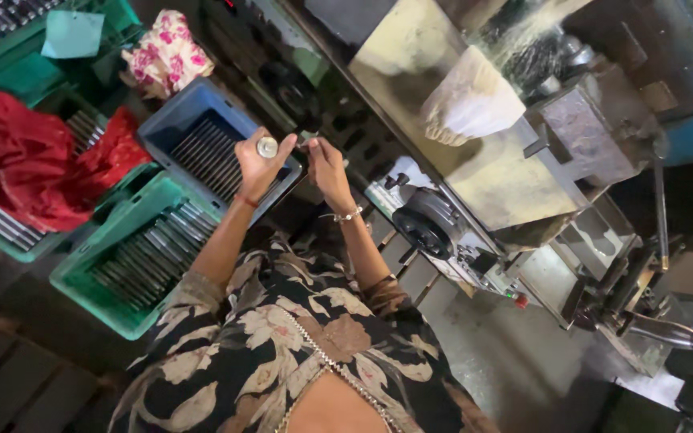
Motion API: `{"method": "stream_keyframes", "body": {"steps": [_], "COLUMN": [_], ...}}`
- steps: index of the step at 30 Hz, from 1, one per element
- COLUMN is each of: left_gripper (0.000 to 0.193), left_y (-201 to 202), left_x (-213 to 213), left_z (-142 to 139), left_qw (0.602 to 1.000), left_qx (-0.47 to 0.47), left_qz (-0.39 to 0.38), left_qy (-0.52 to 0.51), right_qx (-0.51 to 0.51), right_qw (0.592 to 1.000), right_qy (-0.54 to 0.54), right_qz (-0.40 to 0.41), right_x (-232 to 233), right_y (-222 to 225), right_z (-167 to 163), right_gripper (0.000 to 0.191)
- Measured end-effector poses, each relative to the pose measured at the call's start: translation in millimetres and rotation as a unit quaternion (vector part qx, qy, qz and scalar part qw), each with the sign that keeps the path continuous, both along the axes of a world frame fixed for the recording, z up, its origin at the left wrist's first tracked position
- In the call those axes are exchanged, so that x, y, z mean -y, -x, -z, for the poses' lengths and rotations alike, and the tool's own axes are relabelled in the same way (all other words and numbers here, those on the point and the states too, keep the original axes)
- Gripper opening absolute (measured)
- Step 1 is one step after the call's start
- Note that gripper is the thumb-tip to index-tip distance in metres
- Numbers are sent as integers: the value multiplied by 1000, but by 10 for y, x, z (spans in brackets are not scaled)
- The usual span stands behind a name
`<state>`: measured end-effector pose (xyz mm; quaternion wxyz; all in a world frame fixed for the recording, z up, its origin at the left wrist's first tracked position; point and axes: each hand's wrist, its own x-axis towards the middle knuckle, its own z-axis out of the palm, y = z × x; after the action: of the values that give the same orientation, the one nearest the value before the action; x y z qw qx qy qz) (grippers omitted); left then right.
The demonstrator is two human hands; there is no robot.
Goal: The person repeatedly picks up small metal rods from a blue tray, holds each rod against a rotating grinding wheel, and then places the rod into a green tray. The cycle of picking, grinding, and placing continues throughout the clip.
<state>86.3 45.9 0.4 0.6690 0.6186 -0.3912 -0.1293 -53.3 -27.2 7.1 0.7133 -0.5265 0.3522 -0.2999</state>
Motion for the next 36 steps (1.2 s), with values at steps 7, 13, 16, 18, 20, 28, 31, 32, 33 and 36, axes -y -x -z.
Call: {"method": "stream_keyframes", "body": {"steps": [7, 13, 16, 18, 20, 28, 31, 32, 33, 36], "left_gripper": [35, 45, 38, 45, 47, 50, 51, 48, 45, 35], "left_y": [-48, -135, -167, -225, -298, -422, -404, -415, -418, -465], "left_x": [-66, -155, -190, -188, -226, -272, -177, -173, -148, -105], "left_z": [172, 222, 197, 171, 152, 196, 260, 287, 308, 368], "left_qw": [975, 982, 979, 978, 984, 999, 964, 975, 984, 968], "left_qx": [-215, -179, -194, -203, -178, -40, -258, -207, -156, -237], "left_qz": [46, 61, 46, 23, 17, -17, -43, -59, -71, -69], "left_qy": [31, 23, 43, 42, 24, -21, 57, 46, 39, 55], "right_qx": [97, 4, 26, 89, 39, 34, 64, 47, 30, 27], "right_qw": [994, 999, 998, 995, 999, 999, 996, 997, 997, 999], "right_qy": [-58, 50, 62, 21, 7, -1, 51, 54, 61, 20], "right_qz": [-10, 4, 14, 31, 6, -42, -21, -28, -34, -32], "right_x": [-279, -318, -328, -316, -285, -212, -282, -293, -278, -263], "right_y": [-191, -336, -398, -425, -429, -509, -637, -667, -693, -748], "right_z": [68, 96, 129, 153, 170, 153, 148, 143, 134, 131], "right_gripper": [30, 31, 33, 31, 30, 30, 30, 30, 31, 33]}}
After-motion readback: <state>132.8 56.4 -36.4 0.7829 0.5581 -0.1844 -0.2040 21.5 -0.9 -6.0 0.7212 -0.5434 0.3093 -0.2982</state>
